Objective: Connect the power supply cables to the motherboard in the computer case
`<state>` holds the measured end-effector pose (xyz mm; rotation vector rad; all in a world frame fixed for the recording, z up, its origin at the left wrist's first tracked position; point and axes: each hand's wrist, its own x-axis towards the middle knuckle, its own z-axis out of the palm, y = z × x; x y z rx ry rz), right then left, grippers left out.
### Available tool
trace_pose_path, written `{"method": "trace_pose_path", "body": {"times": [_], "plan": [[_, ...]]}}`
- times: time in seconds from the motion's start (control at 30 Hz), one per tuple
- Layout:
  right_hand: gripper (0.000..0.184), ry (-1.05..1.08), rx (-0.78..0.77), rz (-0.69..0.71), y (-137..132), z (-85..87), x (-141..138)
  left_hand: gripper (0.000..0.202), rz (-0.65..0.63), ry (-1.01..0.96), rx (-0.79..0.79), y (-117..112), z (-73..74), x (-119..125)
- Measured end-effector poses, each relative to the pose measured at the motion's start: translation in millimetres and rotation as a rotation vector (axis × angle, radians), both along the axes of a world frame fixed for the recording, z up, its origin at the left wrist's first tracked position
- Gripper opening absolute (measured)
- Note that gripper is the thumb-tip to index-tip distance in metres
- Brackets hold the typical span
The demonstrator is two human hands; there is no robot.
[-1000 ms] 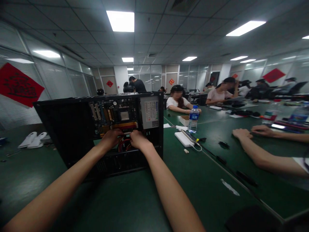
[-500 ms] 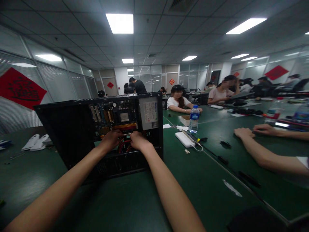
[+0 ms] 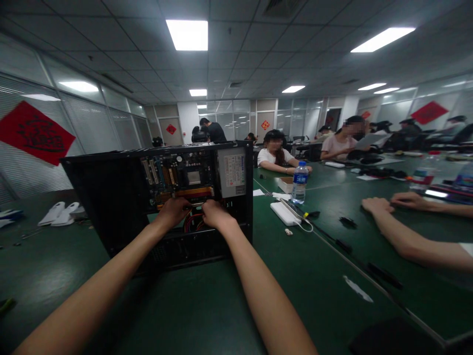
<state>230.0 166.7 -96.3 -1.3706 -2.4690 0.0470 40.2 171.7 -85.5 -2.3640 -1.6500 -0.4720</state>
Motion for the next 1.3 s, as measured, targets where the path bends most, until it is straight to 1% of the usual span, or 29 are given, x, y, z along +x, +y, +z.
{"method": "trace_pose_path", "body": {"times": [0.17,0.3,0.53,0.67,0.87,1.1,1.2,1.3], "plan": [[0.022,0.002,0.021,0.006,0.1,-0.6,0.0,0.027,-0.010,-0.015,0.009,0.3,0.6,0.3],[0.023,-0.009,0.037,0.010,1.9,-1.8,0.1,0.027,-0.013,0.036,-0.002,0.1,1.1,1.3],[0.024,-0.019,0.083,0.052,-0.2,1.8,0.3,0.029,0.050,0.130,-0.026,-1.8,7.6,7.4],[0.026,-0.019,0.125,0.085,1.8,0.2,-0.1,0.030,0.112,0.103,-0.065,-0.2,9.5,9.0],[0.026,-0.053,0.130,0.077,5.3,-1.9,-1.1,0.030,0.111,0.039,-0.061,3.5,7.4,8.0],[0.024,-0.057,0.139,0.063,2.3,-1.8,-1.9,0.031,0.132,0.064,-0.062,0.7,8.6,9.6],[0.023,-0.066,0.184,0.065,1.7,-0.3,-2.4,0.031,0.142,0.060,-0.072,-0.2,8.9,9.3],[0.023,-0.129,0.274,0.118,5.7,4.4,-3.1,0.031,0.137,0.061,-0.076,-1.4,9.3,8.4]]}}
